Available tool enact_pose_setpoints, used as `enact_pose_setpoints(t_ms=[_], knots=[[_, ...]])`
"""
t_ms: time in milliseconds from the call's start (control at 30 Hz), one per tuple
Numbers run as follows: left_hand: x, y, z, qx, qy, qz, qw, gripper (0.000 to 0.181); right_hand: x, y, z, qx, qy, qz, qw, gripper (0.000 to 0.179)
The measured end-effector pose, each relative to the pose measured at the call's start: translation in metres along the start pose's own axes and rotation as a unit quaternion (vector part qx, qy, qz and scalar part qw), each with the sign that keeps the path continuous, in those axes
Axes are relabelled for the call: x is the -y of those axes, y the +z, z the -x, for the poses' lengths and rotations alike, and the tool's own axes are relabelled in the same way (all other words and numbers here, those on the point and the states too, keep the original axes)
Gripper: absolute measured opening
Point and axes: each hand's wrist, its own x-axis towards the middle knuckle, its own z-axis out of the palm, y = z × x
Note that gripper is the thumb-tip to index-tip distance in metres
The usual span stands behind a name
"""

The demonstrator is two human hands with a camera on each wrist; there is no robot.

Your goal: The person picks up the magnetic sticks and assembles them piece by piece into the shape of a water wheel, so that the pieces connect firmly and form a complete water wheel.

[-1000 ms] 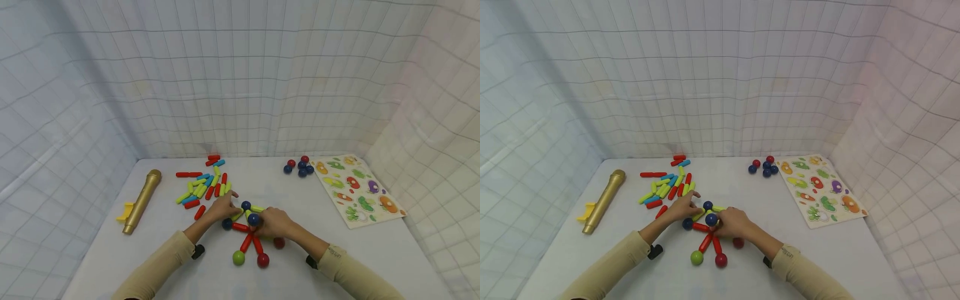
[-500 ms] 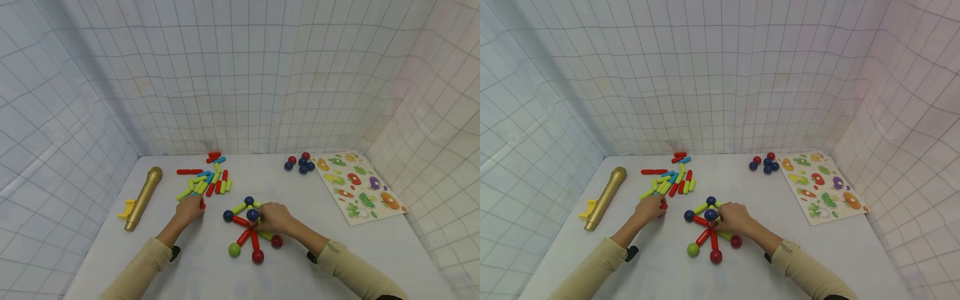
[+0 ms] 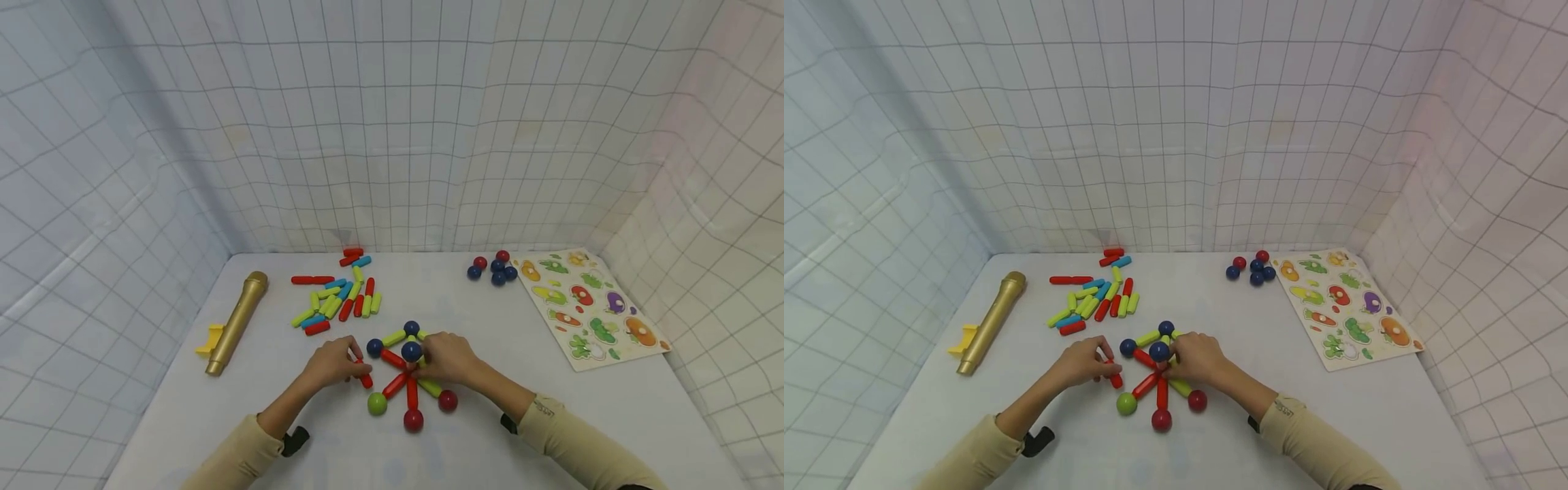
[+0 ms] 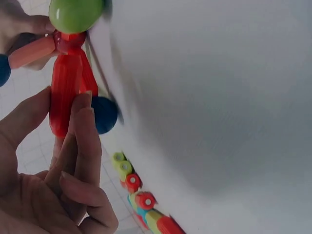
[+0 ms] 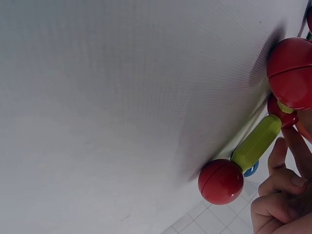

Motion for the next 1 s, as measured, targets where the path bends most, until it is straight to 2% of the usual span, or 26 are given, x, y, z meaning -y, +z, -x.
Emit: enact_pose_setpoints(t_ms=[200, 400, 600, 700, 800, 933, 1000], knots=[[-0.003, 0.010, -0.008, 0.035, -0.016, 0.007, 0.9992, 0.037, -0.001, -0.001, 0.002, -0.007, -0.020, -0.006, 0.9998, 0.024], [-0.006, 0.014, -0.023, 0.011, -0.024, 0.036, 0.9990, 0.058, 0.003, -0.003, 0.003, -0.007, -0.014, -0.004, 0.9999, 0.025], [-0.012, 0.013, -0.036, -0.003, -0.026, 0.043, 0.9987, 0.069, 0.005, -0.002, 0.004, -0.001, -0.013, -0.022, 0.9997, 0.026], [-0.015, 0.014, -0.045, -0.008, -0.013, 0.046, 0.9988, 0.069, 0.004, -0.002, 0.004, 0.005, -0.011, -0.023, 0.9997, 0.025], [-0.018, 0.015, -0.057, -0.014, 0.023, 0.057, 0.9980, 0.065, 0.000, -0.002, 0.003, 0.010, -0.018, -0.021, 0.9996, 0.022], [-0.017, 0.014, -0.070, -0.020, 0.075, 0.085, 0.9933, 0.048, -0.005, 0.000, 0.004, 0.005, -0.029, -0.023, 0.9993, 0.020], [-0.014, 0.008, -0.070, -0.044, 0.088, 0.064, 0.9931, 0.036, -0.007, 0.003, 0.005, -0.002, -0.026, -0.028, 0.9993, 0.020]])
